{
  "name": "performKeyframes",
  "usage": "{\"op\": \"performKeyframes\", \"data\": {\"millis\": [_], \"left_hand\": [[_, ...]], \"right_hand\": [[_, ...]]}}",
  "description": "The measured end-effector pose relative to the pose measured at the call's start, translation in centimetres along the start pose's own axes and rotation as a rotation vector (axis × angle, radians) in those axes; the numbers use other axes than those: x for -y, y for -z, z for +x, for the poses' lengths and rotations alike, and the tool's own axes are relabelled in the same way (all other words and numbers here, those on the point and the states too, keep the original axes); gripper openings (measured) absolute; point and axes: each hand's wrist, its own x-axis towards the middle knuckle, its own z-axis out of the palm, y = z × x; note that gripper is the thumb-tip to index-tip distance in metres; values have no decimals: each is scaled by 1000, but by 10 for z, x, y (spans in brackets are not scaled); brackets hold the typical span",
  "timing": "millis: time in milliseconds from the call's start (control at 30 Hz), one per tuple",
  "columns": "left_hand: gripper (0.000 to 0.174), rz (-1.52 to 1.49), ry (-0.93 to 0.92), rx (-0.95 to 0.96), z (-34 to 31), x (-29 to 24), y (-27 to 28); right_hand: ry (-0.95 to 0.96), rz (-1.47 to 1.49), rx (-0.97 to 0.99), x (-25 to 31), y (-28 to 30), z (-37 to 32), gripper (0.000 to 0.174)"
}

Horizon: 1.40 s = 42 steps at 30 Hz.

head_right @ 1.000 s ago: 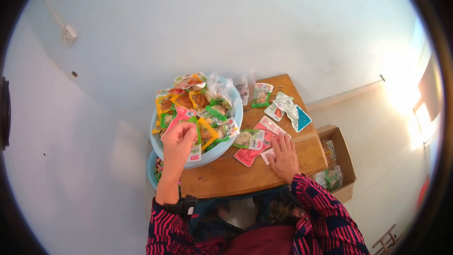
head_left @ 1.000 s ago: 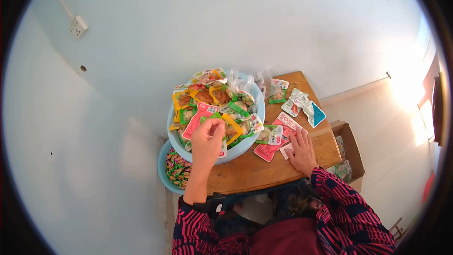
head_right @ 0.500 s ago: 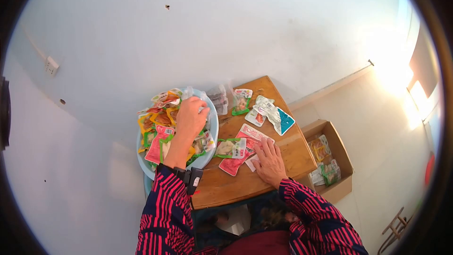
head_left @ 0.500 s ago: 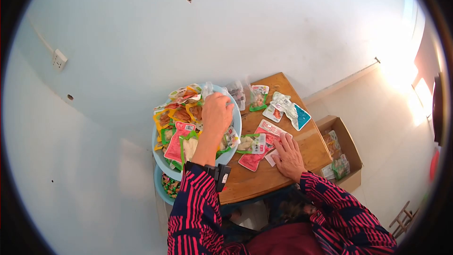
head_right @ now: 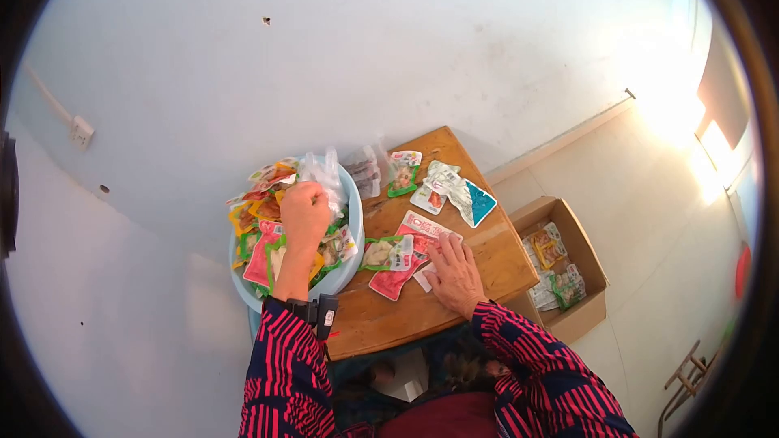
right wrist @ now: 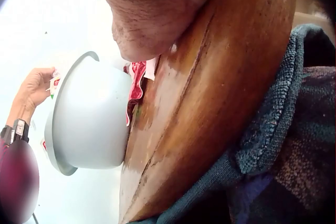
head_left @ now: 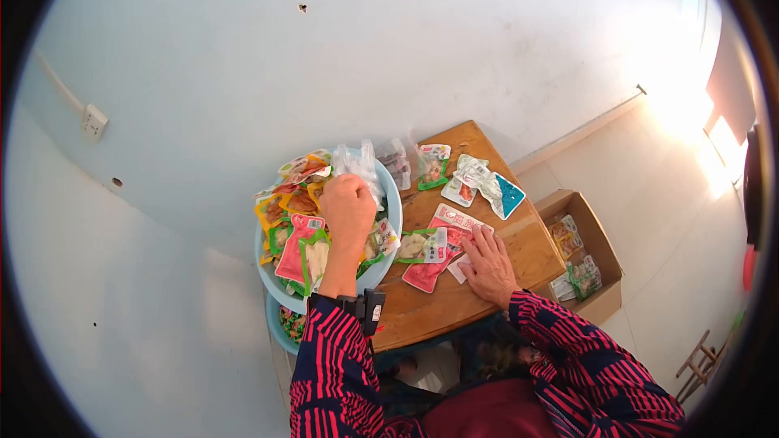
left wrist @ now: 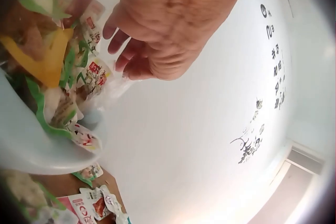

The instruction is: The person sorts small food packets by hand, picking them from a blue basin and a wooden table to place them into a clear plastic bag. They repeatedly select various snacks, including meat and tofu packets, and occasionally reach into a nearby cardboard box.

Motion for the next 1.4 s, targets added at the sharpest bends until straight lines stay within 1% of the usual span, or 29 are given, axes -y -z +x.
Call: {"op": "performKeyframes", "data": {"millis": [67, 100, 167, 300, 367, 400, 500, 567, 600, 667, 700, 767, 800, 867, 900, 967, 1033, 1100, 1133, 1167, 1200, 1233, 1267, 1300, 1367, 1400], "left_hand": [[9, -107, 63, -86, -1, -3, 12], [9, -103, 65, -90, -2, -5, 19], [9, -94, 170, 28, -2, -7, 32], [9, -19, 204, 79, -9, -13, 53], [9, -56, 147, 48, -15, -15, 63], [9, -62, 156, 51, -15, -16, 69], [14, -110, 144, -18, -21, -24, 84], [11, -209, 227, -84, -24, -29, 95], [11, -206, 228, -86, -24, -34, 104], [14, -387, 415, -95, -23, -41, 122], [14, -384, 413, -101, -26, -39, 126], [17, -764, 539, -223, -35, -33, 133], [17, -763, 536, -227, -40, -37, 140], [20, -1061, 545, -262, -45, -52, 162], [20, -1062, 544, -265, -52, -59, 169], [22, -1067, 607, -287, -68, -69, 178], [22, -1108, 605, -308, -86, -66, 175], [22, -1150, 620, -324, -96, -70, 175], [23, -1179, 682, -360, -99, -77, 175], [23, -1208, 746, -395, -102, -80, 176], [23, -1212, 754, -392, -110, -74, 174], [22, -1232, 725, -333, -120, -64, 170], [22, -1254, 691, -275, -129, -57, 166], [22, -1263, 689, -269, -135, -56, 162], [19, -1258, 713, -183, -144, -60, 156], [19, -1261, 715, -175, -148, -65, 154]], "right_hand": [[11, 0, -12, -1, -2, -1, 53], [18, -3, -21, -2, -3, -1, 53], [20, -5, -8, 0, 2, 1, 53], [26, -4, -18, -1, 0, -1, 53], [25, -7, -13, 0, 1, -1, 53], [18, -11, 3, 3, 5, 1, 53], [21, -7, -12, 0, 1, -1, 53], [24, -1, -9, 0, 1, -1, 54], [21, 3, -6, 0, 2, -2, 54], [15, 15, 1, 0, 3, -3, 55], [9, 30, 2, -1, 1, -3, 55], [6, 75, -29, -2, -1, -5, 56], [-3, 118, -53, -3, -1, -5, 57], [5, 143, -70, -3, 1, -5, 57], [15, 171, -103, -4, -1, -7, 58], [28, 167, -124, -9, -3, -9, 60], [39, 162, -138, -7, 0, -12, 61], [109, 169, -168, -2, 10, -14, 67], [111, 167, -165, 7, 19, -11, 67], [146, 276, -137, 18, 29, -9, 72], [174, 383, -107, 32, 40, -8, 77], [167, 376, -106, 44, 48, -5, 77], [174, 438, -94, 57, 56, 0, 83], [183, 500, -84, 67, 62, 5, 89], [201, 517, -56, 80, 72, 16, 91], [226, 542, -26, 85, 74, 16, 94]]}}
